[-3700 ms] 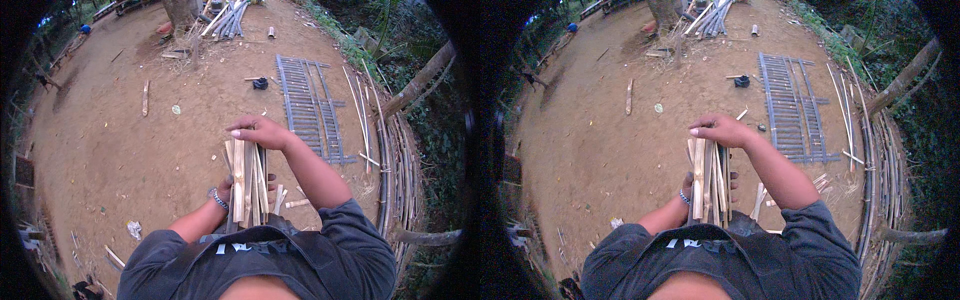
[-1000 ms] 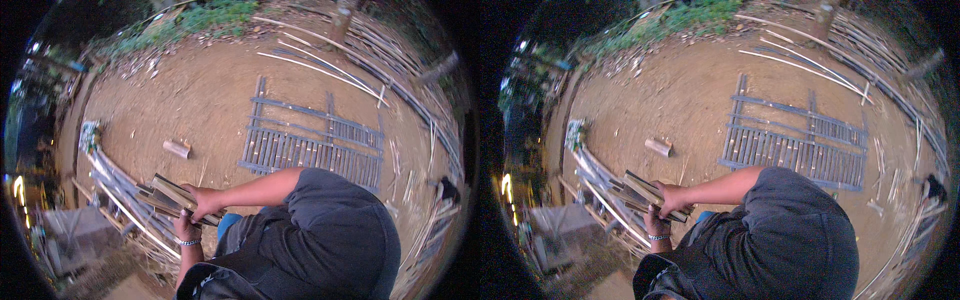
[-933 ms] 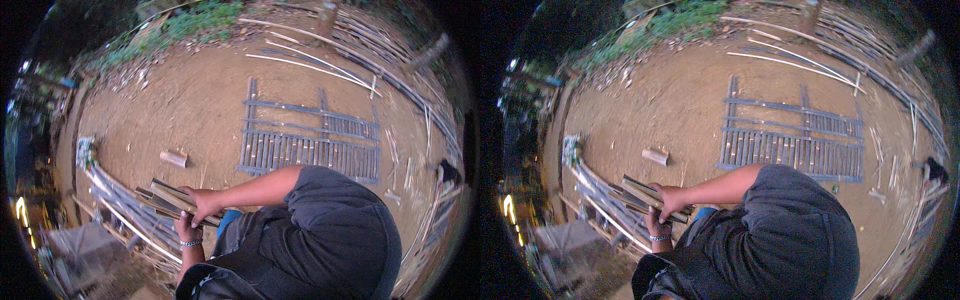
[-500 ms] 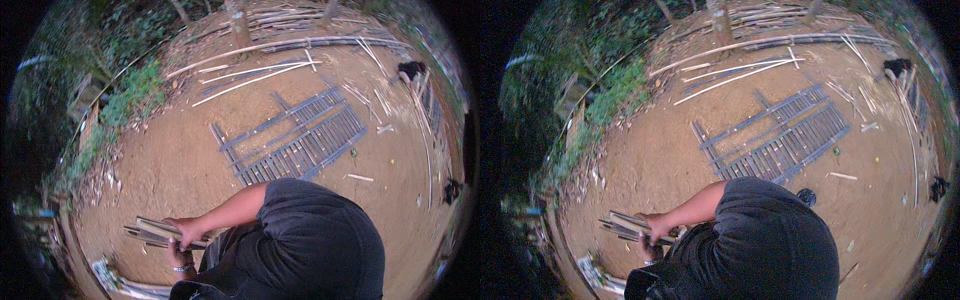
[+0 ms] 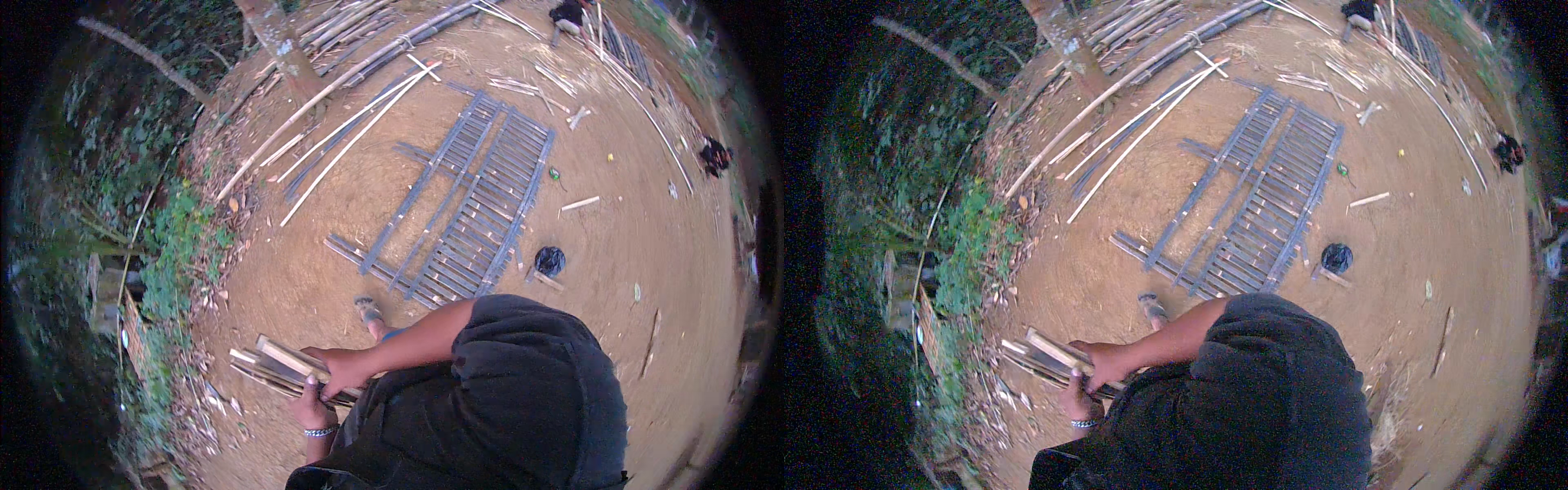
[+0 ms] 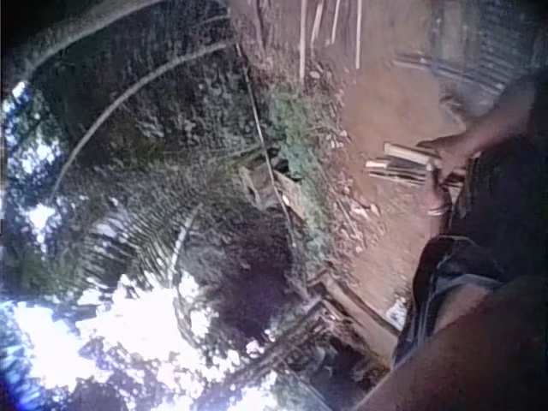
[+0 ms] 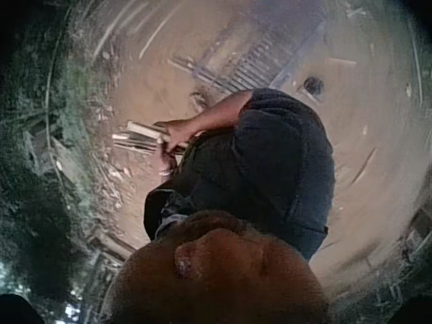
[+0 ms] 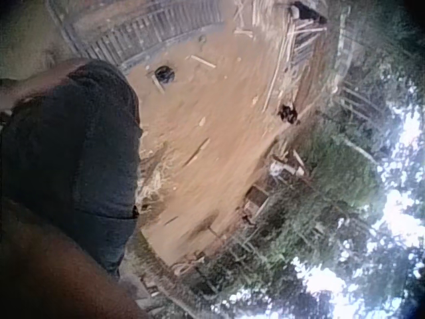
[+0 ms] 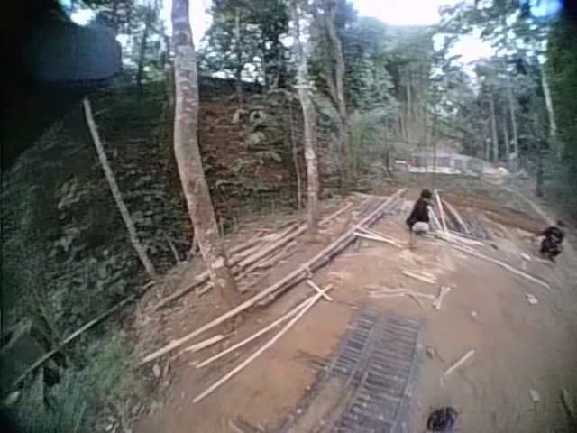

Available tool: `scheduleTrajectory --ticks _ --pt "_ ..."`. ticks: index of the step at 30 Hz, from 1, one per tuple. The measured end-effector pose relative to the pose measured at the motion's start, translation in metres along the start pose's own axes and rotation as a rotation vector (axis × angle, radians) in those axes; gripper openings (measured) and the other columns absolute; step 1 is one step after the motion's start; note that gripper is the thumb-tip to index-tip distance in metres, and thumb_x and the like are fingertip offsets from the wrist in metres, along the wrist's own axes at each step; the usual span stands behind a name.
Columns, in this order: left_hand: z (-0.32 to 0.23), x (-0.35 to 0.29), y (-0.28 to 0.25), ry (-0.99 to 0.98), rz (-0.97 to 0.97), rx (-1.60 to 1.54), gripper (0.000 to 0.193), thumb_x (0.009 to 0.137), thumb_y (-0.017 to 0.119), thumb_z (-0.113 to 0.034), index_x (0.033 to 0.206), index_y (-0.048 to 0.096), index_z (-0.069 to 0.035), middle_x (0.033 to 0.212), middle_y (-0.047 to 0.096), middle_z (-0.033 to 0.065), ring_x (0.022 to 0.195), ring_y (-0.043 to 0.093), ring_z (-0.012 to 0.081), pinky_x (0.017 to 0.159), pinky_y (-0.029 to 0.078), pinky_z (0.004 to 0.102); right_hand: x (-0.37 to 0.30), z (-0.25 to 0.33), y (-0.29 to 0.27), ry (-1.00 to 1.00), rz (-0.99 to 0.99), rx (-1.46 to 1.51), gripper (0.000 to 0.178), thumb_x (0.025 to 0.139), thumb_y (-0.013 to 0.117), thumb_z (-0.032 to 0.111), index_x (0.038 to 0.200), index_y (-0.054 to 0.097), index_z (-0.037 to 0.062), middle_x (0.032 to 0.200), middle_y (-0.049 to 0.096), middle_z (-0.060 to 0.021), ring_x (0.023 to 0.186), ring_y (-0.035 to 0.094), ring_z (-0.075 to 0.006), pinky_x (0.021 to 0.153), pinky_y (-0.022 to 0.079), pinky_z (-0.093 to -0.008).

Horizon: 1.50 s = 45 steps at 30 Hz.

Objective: The person picks up a bamboo frame and places it on the ground. They then gather several small wooden slats from a pile and arrange them on the frame.

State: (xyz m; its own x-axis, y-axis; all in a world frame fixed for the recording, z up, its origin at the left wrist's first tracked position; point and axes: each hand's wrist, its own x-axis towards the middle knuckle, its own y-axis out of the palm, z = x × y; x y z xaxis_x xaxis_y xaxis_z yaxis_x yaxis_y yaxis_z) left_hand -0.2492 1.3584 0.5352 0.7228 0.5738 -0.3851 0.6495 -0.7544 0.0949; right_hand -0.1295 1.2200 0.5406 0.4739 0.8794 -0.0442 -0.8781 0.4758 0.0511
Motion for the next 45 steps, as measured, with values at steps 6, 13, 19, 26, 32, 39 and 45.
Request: scheduleTrajectory --ticks 6,13,19,26,32,39,45 --pt "-0.064 0.163 0.0 -0.082 0.041 0.098 0.054 0.082 0.071 -0.015 0.129 0.05 0.003 0.115 0.061 0.0134 0.098 0.061 0.0238 0.085 0.051 0.0385 0.149 -0.019 -0.049 0.064 -0.128 0.018 0.097 0.061 0.085 0.024 0.141 0.034 0.0058 0.123 0.059 -0.0204 0.116 0.057 -0.032 0.097 0.045 -0.039" --pt "-0.173 0.308 0.032 -0.053 0.099 0.025 0.059 0.089 0.069 -0.03 0.13 0.048 0.007 0.119 0.06 0.0157 0.102 0.061 0.0259 0.086 0.052 0.0405 0.327 0.019 -0.122 0.003 -0.086 0.0 0.098 0.058 0.086 0.025 0.139 0.035 0.0041 0.124 0.059 -0.0193 0.117 0.056 -0.0326 0.099 0.044 -0.0387" --pt "-0.202 0.402 0.049 0.01 0.156 0.227 0.056 0.088 0.07 -0.026 0.128 0.049 0.008 0.117 0.061 0.014 0.1 0.061 0.0252 0.086 0.052 0.039 0.374 0.039 -0.176 0.086 -0.204 -0.004 0.103 0.058 0.086 0.025 0.142 0.031 0.0041 0.127 0.058 -0.0209 0.118 0.056 -0.033 0.098 0.045 -0.0384" --pt "-0.206 0.541 0.039 -0.113 0.446 0.572 0.047 0.089 0.07 -0.033 0.113 0.06 0.007 0.103 0.063 0.0094 0.088 0.058 0.0175 0.076 0.049 0.0328 0.437 0.019 -0.192 0.24 -0.465 0.108 0.103 0.061 0.085 0.028 0.143 0.029 0.0003 0.126 0.057 -0.0248 0.117 0.056 -0.033 0.097 0.045 -0.038" --pt "-0.244 0.641 0.08 -0.212 0.679 0.273 0.038 0.088 0.069 -0.016 0.118 0.057 0.004 0.106 0.065 0.0118 0.087 0.064 0.0224 0.074 0.054 0.0351 0.511 0.031 -0.216 0.146 -0.776 0.034 0.103 0.062 0.083 0.028 0.143 0.027 -0.0024 0.128 0.054 -0.0254 0.118 0.055 -0.032 0.1 0.042 -0.0365" --pt "-0.256 0.655 0.155 -0.26 1.101 0.503 0.035 0.087 0.069 -0.013 0.117 0.056 0.0 0.099 0.065 0.0079 0.082 0.063 0.0188 0.069 0.053 0.0325 0.504 0.006 -0.223 0.098 -1.236 0.151 0.096 0.066 0.081 0.018 0.143 0.028 -0.0023 0.133 0.051 -0.0214 0.124 0.049 -0.0285 0.106 0.038 -0.0377" --pt "-0.245 0.599 0.214 -0.18 1.339 0.797 0.035 0.085 0.072 -0.012 0.114 0.057 0.0 0.097 0.066 0.0072 0.082 0.064 0.0178 0.069 0.053 0.0322 0.448 -0.004 -0.214 0.002 -1.474 0.257 0.088 0.069 0.081 0.014 0.141 0.034 -0.0018 0.133 0.051 -0.0176 0.124 0.048 -0.0267 0.107 0.037 -0.0378"
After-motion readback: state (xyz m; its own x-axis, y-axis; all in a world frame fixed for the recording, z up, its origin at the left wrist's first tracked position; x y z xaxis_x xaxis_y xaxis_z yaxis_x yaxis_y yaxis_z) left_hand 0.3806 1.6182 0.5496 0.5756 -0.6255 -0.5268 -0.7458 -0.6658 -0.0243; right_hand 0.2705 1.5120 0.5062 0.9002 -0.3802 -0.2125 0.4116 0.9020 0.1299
